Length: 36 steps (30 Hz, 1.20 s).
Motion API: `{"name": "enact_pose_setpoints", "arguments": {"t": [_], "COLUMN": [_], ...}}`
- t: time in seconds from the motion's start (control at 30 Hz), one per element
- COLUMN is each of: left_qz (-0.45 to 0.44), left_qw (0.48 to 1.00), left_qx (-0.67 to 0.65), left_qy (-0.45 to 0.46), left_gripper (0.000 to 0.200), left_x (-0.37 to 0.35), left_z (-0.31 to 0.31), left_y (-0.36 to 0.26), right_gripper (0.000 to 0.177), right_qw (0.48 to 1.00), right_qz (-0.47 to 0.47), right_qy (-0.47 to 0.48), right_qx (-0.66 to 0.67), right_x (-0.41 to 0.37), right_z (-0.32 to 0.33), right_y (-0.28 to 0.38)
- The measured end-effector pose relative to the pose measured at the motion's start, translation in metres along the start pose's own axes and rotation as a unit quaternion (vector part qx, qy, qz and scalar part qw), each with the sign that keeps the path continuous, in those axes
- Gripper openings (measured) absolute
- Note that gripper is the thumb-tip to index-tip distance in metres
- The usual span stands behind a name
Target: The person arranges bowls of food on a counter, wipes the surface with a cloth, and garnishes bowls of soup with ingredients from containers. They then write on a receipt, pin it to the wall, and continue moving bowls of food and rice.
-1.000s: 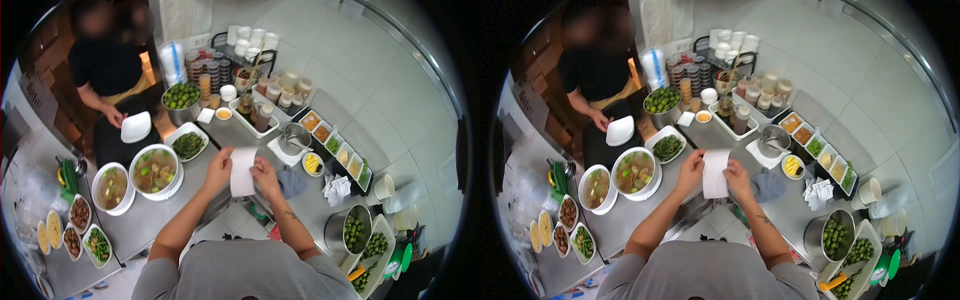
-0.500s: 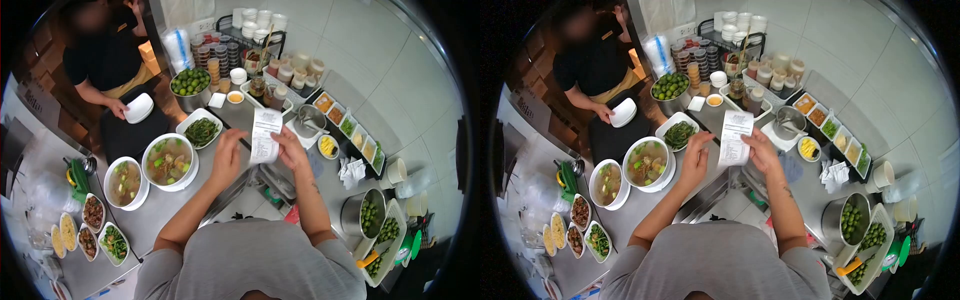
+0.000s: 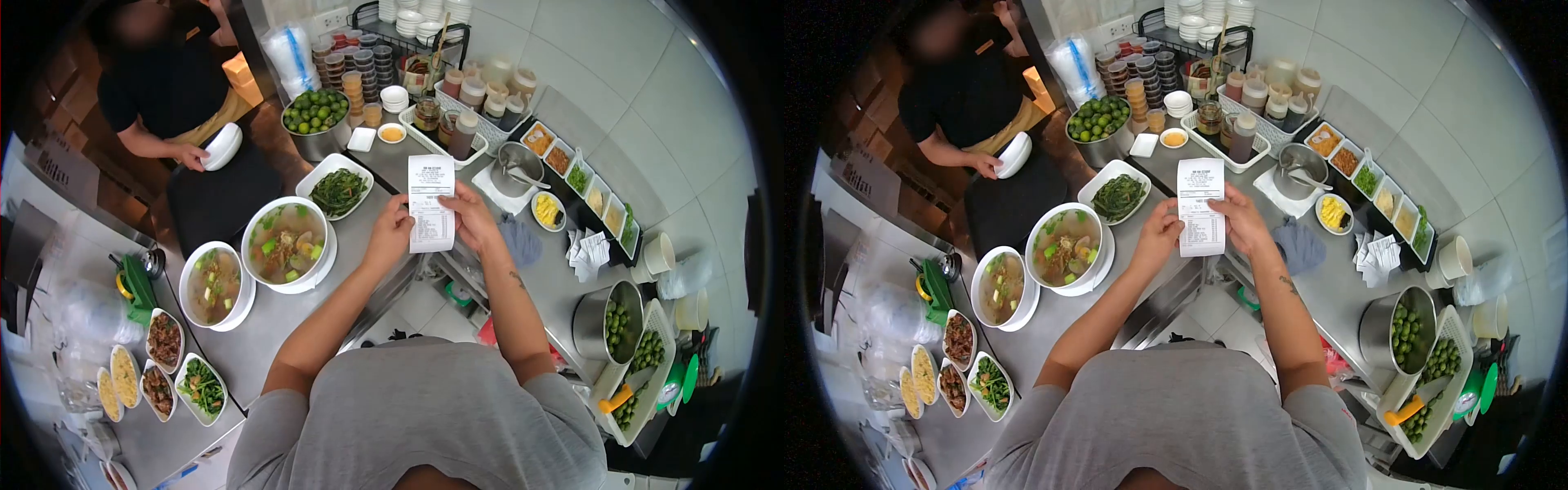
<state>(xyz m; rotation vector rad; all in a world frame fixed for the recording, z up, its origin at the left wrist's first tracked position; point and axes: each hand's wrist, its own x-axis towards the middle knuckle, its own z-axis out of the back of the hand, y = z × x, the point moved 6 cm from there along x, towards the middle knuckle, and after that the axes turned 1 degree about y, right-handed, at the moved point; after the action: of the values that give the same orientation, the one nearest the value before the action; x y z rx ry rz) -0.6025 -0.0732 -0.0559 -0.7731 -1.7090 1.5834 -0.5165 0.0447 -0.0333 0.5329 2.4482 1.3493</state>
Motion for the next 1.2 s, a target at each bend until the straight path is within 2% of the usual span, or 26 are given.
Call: {"name": "enact_pose_setpoints", "arguments": {"t": [0.57,0.8,0.87,0.97,1.03,1.07,1.1,1.13,1.17,1.2], "left_qz": [0.043,0.034,0.012,0.063,0.091,0.071,0.051,0.045,0.039,0.037], "left_qw": [0.998,0.998,0.999,0.997,0.995,0.997,0.997,0.996,0.993,0.986], "left_qx": [-0.032,-0.034,-0.023,-0.031,-0.029,-0.016,-0.005,0.051,0.106,0.161], "left_qy": [-0.024,-0.029,-0.031,-0.034,-0.013,0.022,0.054,0.052,0.046,0.036], "left_gripper": [0.042,0.04,0.038,0.033,0.025,0.022,0.019,0.019,0.019,0.019], "left_x": [0.008,0.015,0.017,0.002,-0.006,-0.007,-0.007,-0.011,-0.014,-0.02], "left_z": [0.002,0.01,0.011,0.011,0.01,0.009,0.008,0.006,0.003,-0.002], "left_y": [0.035,0.048,0.047,0.037,0.04,0.051,0.061,0.061,0.059,0.058], "right_gripper": [0.034,0.033,0.029,0.022,0.016,0.013,0.012,0.012,0.017,0.021], "right_qw": [0.999,0.999,0.996,0.972,0.928,0.895,0.786,0.633,0.521,0.536], "right_qz": [-0.016,-0.024,0.015,0.115,0.207,0.257,0.323,0.375,0.428,0.414], "right_qy": [-0.032,-0.045,-0.077,-0.126,-0.174,-0.204,-0.24,-0.306,-0.297,-0.316], "right_qx": [0.016,-0.003,-0.046,-0.164,-0.257,-0.303,-0.469,-0.604,-0.676,-0.665], "right_x": [0.019,0.027,0.03,0.036,0.041,0.048,0.055,0.06,0.059,0.067], "right_z": [0.017,0.017,0.019,0.018,0.027,0.042,0.048,0.053,0.041,0.045], "right_y": [-0.031,-0.036,-0.026,0.034,0.103,0.143,0.189,0.233,0.275,0.312]}}
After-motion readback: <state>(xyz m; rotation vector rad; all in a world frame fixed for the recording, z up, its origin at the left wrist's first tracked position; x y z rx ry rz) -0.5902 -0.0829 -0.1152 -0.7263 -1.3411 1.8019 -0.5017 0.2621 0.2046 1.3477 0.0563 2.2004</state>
